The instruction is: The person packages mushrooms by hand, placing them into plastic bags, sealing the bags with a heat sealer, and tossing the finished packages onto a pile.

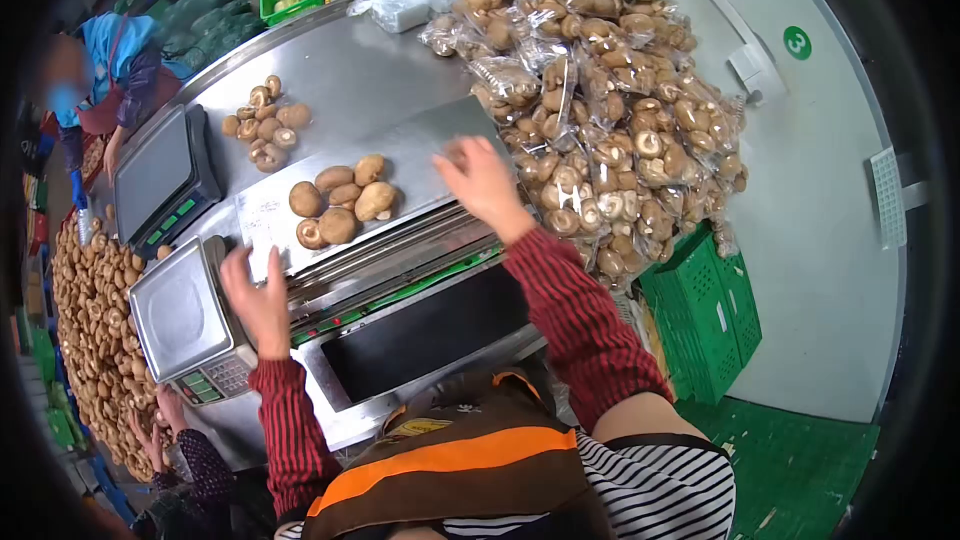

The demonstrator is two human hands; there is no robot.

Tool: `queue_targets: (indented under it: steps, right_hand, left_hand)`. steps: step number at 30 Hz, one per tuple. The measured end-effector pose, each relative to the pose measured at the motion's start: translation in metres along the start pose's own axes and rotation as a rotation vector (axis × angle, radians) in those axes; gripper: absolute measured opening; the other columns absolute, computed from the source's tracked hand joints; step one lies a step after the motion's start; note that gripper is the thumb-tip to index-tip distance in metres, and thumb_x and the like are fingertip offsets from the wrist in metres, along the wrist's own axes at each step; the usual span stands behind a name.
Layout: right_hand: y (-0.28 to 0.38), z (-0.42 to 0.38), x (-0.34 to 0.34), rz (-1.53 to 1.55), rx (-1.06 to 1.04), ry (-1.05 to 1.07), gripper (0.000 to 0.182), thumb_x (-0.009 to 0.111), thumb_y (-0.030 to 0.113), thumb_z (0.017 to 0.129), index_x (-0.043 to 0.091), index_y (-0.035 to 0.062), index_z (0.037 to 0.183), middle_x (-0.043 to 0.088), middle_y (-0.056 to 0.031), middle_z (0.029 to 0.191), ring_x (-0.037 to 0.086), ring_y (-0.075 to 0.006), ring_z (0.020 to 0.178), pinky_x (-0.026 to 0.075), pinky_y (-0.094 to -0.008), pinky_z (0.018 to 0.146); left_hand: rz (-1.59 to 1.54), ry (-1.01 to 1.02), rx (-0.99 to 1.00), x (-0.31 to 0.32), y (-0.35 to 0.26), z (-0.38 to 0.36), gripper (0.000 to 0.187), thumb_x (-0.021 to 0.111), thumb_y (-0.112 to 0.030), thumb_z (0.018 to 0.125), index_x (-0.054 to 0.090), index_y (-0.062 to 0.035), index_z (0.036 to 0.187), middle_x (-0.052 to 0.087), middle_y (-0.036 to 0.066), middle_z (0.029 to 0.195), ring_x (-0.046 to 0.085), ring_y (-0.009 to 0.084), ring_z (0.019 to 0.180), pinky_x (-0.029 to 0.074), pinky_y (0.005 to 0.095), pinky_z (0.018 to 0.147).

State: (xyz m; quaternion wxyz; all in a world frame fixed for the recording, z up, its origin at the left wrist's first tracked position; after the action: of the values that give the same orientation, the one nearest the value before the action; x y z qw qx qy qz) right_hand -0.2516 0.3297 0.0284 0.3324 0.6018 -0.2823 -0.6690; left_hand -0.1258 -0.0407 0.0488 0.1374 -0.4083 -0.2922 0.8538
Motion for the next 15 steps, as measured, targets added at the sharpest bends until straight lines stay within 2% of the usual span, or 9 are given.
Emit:
queue_targets:
  steps: [2,5,7,8,9,11,12,13,15]
  right_hand:
    - [-0.015,-0.028,-0.018,-0.493,0.040,0.134,0.048,0.060,0.046,0.089,0.070,-0.0001,0.080,0.065,-0.0202,0.083,0.062,-0.0374,0.083,0.050,-0.0472,0.075]
    - [-0.007,-0.060,0.012,-0.794,-0.093,0.200,0.047,0.062,0.044,0.088,0.070,0.0006,0.073,0.065,-0.0210,0.079,0.063,-0.0378,0.081,0.050,-0.0472,0.073]
    - [-0.016,-0.062,0.031,-0.461,0.068,0.247,0.044,0.065,0.043,0.086,0.070,0.0004,0.073,0.066,-0.0199,0.079,0.064,-0.0372,0.078,0.050,-0.0463,0.071]
    - [-0.015,-0.062,0.030,-0.368,0.067,0.201,0.041,0.066,0.039,0.084,0.069,-0.0003,0.074,0.066,-0.0211,0.082,0.065,-0.0390,0.078,0.050,-0.0472,0.072]
    - [-0.019,-0.061,0.027,-0.336,-0.084,0.119,0.036,0.063,0.034,0.088,0.065,0.0013,0.075,0.064,-0.0144,0.069,0.062,-0.0299,0.061,0.047,-0.0402,0.054]
    - [-0.064,-0.095,0.052,0.907,0.743,0.444,0.029,0.057,0.028,0.094,0.055,0.0076,0.074,0.047,0.0003,0.057,0.045,-0.0129,0.047,0.033,-0.0256,0.039]
    - [-0.046,-0.109,0.058,1.111,0.875,0.596,0.027,0.053,0.026,0.096,0.051,0.0110,0.074,0.039,0.0045,0.058,0.036,-0.0077,0.048,0.026,-0.0204,0.039]
    - [-0.022,-0.123,0.062,1.319,1.012,0.745,0.026,0.050,0.024,0.098,0.047,0.0143,0.074,0.030,0.0088,0.059,0.027,-0.0025,0.049,0.019,-0.0153,0.039]
    - [0.014,-0.083,0.047,1.509,0.845,0.799,0.030,0.039,0.022,0.099,0.040,0.0151,0.070,0.033,0.0050,0.056,0.027,-0.0050,0.047,0.021,-0.0188,0.038]
  left_hand:
    - [0.330,0.135,-0.037,-0.019,0.012,-0.026,0.025,0.079,-0.025,0.077,0.070,-0.0019,0.075,0.056,0.011,0.075,0.055,0.0313,0.078,0.043,0.0439,0.071]
    - [0.503,0.253,-0.013,0.002,-0.002,-0.053,0.035,0.080,-0.039,0.073,0.073,-0.0049,0.067,0.062,0.013,0.076,0.057,0.0311,0.079,0.043,0.0442,0.072]
    - [0.366,0.318,-0.028,0.017,-0.002,-0.053,0.032,0.075,-0.035,0.079,0.073,-0.0038,0.070,0.064,0.013,0.075,0.057,0.0329,0.076,0.043,0.0438,0.068]
    - [0.181,0.362,-0.192,0.024,0.021,-0.058,0.031,0.073,-0.033,0.082,0.072,-0.0032,0.073,0.061,0.011,0.069,0.055,0.0296,0.068,0.041,0.0397,0.062]
    - [-0.014,0.398,-0.351,0.031,0.040,-0.062,0.030,0.071,-0.031,0.085,0.071,-0.0026,0.075,0.059,0.009,0.063,0.053,0.0262,0.059,0.040,0.0355,0.056]
    - [-0.664,0.560,-0.948,0.030,0.054,-0.089,0.030,0.065,-0.029,0.091,0.061,-0.0056,0.073,0.046,0.000,0.054,0.039,0.0146,0.046,0.029,0.0268,0.044]
    - [-1.127,0.747,-1.167,0.032,0.031,-0.105,0.034,0.059,-0.029,0.096,0.050,-0.0118,0.069,0.036,-0.006,0.056,0.029,0.0066,0.046,0.021,0.0219,0.042]
    - [-1.408,0.821,-1.273,0.025,0.006,-0.104,0.036,0.053,-0.026,0.099,0.043,-0.0135,0.066,0.033,-0.006,0.054,0.028,0.0067,0.045,0.020,0.0226,0.041]
    - [-1.454,0.703,-0.884,-0.008,-0.010,-0.044,0.036,0.044,-0.025,0.102,0.042,-0.0138,0.067,0.035,-0.004,0.056,0.029,0.0065,0.046,0.021,0.0220,0.041]
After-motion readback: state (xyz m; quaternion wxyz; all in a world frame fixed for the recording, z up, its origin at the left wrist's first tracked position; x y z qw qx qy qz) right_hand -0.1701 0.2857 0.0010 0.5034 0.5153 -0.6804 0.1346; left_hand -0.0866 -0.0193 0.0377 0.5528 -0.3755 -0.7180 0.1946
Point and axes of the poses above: each hand's wrist, its own z-axis towards the middle knuckle, its own x-axis out of the palm, y = z × x, the point moved 10 cm from there along z, towards the middle knuckle
